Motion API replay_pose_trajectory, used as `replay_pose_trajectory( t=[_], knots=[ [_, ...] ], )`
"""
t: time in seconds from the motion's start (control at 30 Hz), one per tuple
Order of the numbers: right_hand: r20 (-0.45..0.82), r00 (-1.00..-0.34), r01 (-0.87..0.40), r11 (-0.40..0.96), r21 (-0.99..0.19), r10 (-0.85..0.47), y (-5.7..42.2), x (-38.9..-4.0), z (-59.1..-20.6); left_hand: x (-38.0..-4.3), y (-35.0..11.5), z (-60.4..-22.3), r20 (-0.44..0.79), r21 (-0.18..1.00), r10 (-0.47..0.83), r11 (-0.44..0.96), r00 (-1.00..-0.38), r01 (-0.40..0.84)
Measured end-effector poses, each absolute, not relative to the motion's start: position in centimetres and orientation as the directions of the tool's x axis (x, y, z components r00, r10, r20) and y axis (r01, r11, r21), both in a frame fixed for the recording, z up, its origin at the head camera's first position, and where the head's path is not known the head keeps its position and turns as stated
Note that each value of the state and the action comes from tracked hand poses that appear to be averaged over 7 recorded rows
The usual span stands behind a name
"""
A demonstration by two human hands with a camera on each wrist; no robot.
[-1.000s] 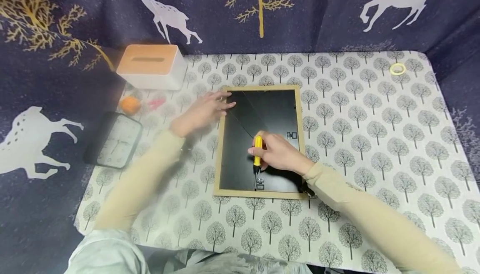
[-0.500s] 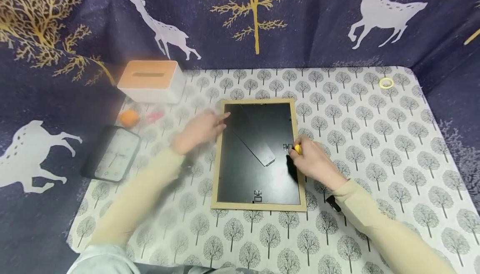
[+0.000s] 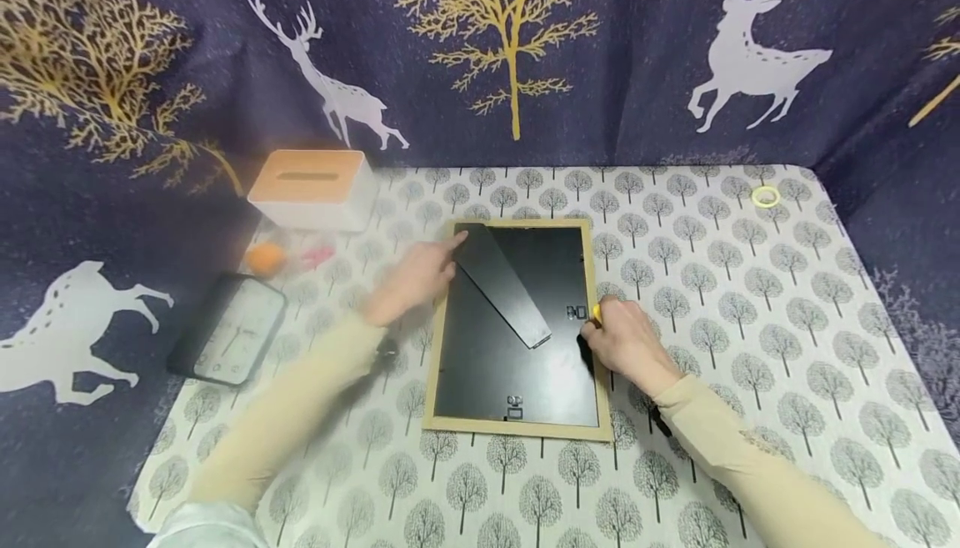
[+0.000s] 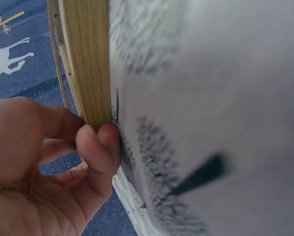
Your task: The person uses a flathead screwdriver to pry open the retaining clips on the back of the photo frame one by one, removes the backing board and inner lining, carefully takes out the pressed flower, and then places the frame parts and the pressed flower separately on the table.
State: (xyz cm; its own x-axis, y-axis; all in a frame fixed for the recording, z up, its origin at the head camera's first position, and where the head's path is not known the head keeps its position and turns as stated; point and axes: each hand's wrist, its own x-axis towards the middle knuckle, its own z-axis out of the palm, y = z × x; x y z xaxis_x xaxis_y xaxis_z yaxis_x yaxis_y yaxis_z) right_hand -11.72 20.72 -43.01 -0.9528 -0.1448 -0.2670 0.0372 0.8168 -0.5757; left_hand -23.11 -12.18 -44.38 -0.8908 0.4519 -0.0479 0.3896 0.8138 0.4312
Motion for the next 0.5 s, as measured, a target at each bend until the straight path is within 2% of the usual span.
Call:
replay_pose_trajectory(
  t=[0.23,0.3,0.43,0.5],
  knots=[
    [-0.257,-0.960,0.049,0.838,-0.544,-0.111,21.6,-15.1,-43.5,-27.1,-11.9,-46.2,-0.101,0.394,0.435,0.843,-0.895,0.365],
    [-0.205,-0.975,0.037,0.840,-0.541,-0.089,21.4,-15.3,-42.7,-27.4,-11.9,-46.1,-0.129,0.383,0.434,0.851,-0.892,0.359],
    [0.081,-0.997,-0.049,0.784,-0.619,0.001,20.5,-15.2,-40.9,-28.3,-11.9,-46.3,-0.190,0.367,0.419,0.869,-0.888,0.332],
    [0.182,-0.982,-0.097,0.667,-0.739,0.059,19.5,-15.0,-39.7,-29.0,-11.9,-47.0,-0.188,0.362,0.417,0.871,-0.889,0.332]
  ],
)
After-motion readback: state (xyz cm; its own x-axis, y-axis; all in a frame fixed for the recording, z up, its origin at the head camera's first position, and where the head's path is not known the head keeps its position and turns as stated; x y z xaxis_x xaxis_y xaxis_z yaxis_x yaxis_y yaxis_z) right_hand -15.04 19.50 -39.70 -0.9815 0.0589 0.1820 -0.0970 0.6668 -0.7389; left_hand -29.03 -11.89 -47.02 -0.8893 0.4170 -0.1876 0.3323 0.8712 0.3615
